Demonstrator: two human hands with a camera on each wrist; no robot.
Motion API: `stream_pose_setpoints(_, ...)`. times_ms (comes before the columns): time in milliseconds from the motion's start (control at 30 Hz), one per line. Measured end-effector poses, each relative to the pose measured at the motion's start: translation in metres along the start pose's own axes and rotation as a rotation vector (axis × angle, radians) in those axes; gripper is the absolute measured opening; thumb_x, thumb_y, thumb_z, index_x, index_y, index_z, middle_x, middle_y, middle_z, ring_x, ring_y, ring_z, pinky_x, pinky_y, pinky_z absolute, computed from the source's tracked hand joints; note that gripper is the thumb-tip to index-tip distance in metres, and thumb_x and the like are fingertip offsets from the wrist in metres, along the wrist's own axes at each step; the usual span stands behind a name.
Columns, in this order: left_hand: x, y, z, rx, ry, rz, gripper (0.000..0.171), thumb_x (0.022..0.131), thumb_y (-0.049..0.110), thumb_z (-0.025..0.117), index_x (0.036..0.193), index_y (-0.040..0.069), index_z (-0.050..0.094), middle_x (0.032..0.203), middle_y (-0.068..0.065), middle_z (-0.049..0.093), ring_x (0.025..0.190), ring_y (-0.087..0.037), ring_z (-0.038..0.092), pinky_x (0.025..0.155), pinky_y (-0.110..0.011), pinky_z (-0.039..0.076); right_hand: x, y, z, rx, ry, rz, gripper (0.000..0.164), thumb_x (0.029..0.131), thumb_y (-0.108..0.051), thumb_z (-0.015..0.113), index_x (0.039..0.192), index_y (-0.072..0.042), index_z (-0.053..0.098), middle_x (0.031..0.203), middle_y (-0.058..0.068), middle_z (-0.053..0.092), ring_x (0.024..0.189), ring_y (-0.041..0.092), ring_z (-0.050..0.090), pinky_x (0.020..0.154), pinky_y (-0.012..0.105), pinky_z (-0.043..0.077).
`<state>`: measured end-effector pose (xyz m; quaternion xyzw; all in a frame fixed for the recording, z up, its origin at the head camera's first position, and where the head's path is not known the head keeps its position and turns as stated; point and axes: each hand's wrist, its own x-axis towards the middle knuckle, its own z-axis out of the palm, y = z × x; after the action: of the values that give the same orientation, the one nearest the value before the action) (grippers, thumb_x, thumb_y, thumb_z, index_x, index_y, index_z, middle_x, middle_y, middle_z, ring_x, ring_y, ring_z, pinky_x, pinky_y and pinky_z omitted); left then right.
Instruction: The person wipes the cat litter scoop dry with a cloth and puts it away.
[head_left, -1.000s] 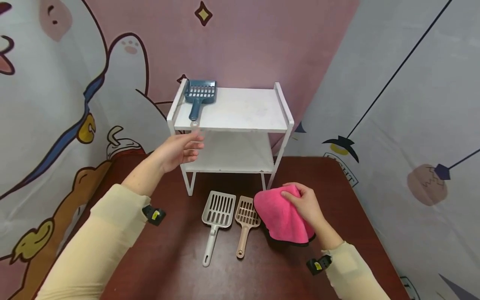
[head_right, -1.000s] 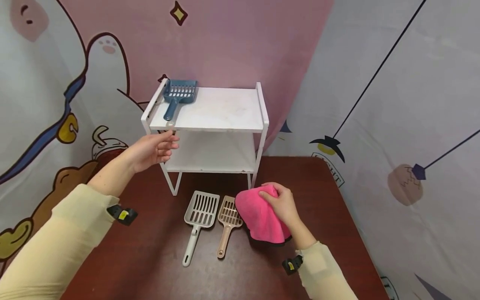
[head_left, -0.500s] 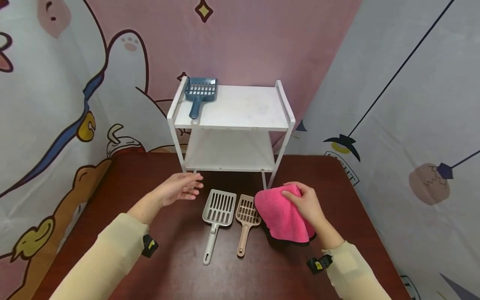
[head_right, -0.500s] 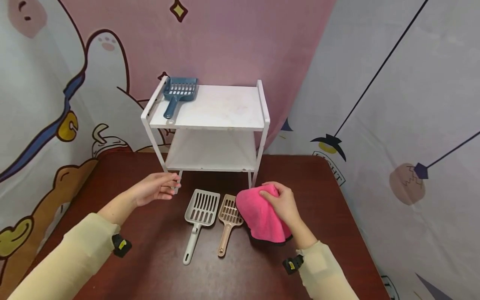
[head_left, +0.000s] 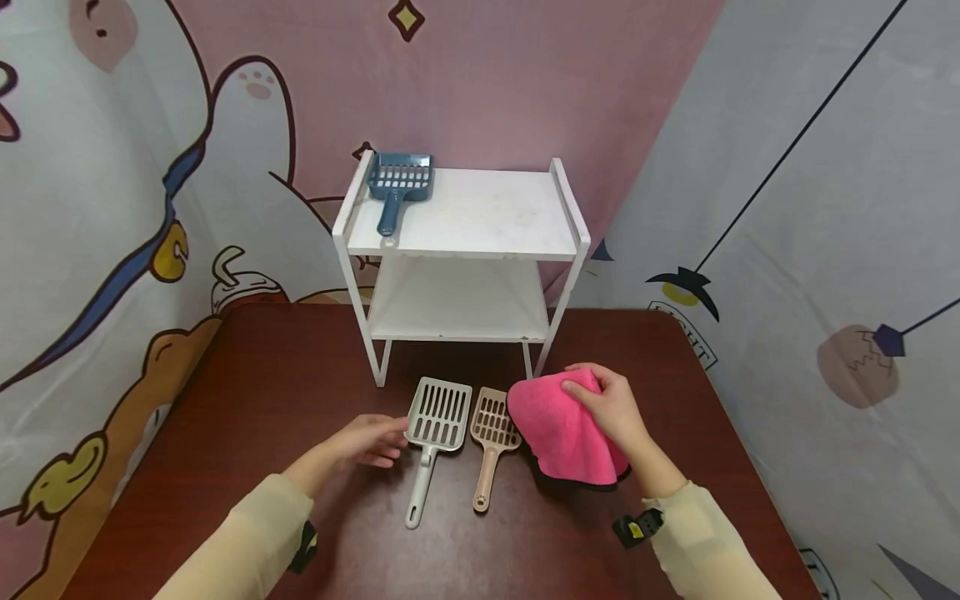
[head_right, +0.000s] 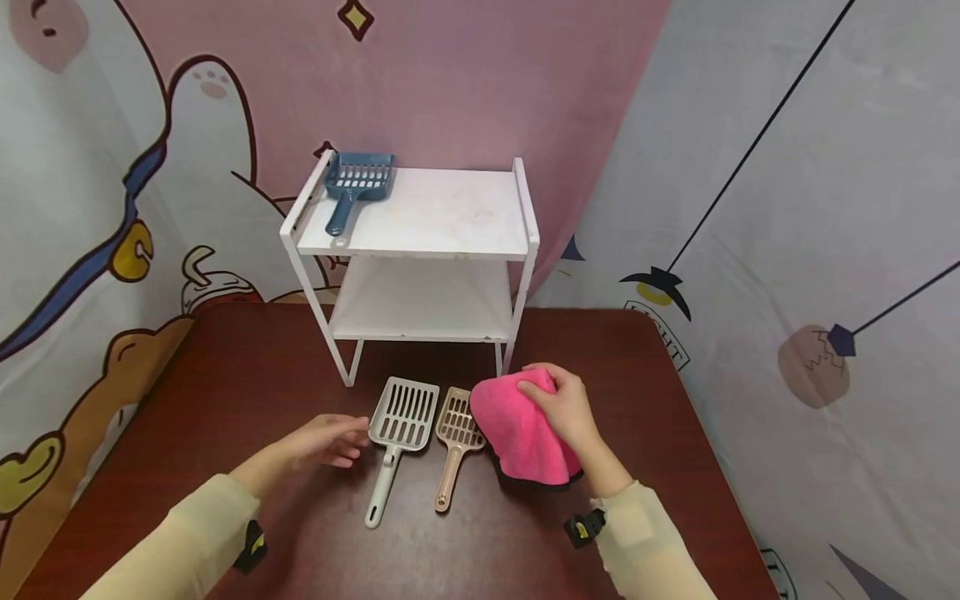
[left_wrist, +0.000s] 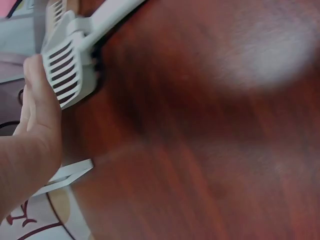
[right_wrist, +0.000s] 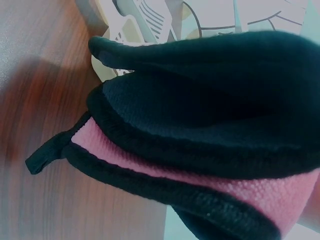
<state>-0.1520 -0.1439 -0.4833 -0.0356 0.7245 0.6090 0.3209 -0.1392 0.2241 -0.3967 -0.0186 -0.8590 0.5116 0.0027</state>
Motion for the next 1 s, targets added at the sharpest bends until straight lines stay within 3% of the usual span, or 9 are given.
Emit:
stream_pose_setpoints(233,0.002,-0.023,0.019,0.083,0.099,-0.091,0.056,0.091,0.040,0.056,0.121,-0.007,0.053,0.098,-0.015,0.068,0.073,-0.016,0.065,0.064,-0.033,0.057,0.005,0.017,0.001,-0.005,0.010,-0.016,0.036,0.086,-0.026,0.068,0.116,-0.007,0.063,0.110,0.017,0.063,0.076,0.014,0.057,0.064,0.023,0.051)
stream_pose_setpoints(433,0.004,-0.035,0.031,0.103,0.134,-0.134,0.056,0.088,0.042,0.059,0.116,-0.007,0.057,0.095,-0.014,0.069,0.071,-0.020,0.066,0.063,-0.037,0.056,0.006,0.018,0.001,-0.018,0.015,-0.025,0.035,0.085,-0.028,0.068,0.114,-0.007,0.064,0.108,0.017,0.064,0.076,0.015,0.057,0.065,0.023,0.051)
stream_pose_setpoints(800,0.007,-0.038,0.050,0.139,0.191,-0.166,0.058,0.082,0.045,0.063,0.111,-0.005,0.058,0.090,-0.012,0.070,0.068,-0.018,0.065,0.062,-0.036,0.055,0.008,0.021,-0.003,-0.026,0.021,-0.037,0.038,0.086,-0.029,0.068,0.114,-0.005,0.063,0.107,0.017,0.064,0.074,0.015,0.058,0.065,0.023,0.052)
stream_pose_setpoints(1000,0.012,-0.036,0.062,0.080,0.256,-0.157,0.048,0.080,0.038,0.068,0.103,-0.004,0.059,0.080,-0.009,0.070,0.060,-0.013,0.062,0.056,-0.029,0.052,0.007,0.022,-0.003,-0.033,0.019,-0.018,0.038,0.086,-0.030,0.068,0.115,-0.006,0.063,0.107,0.016,0.064,0.075,0.016,0.058,0.065,0.024,0.052)
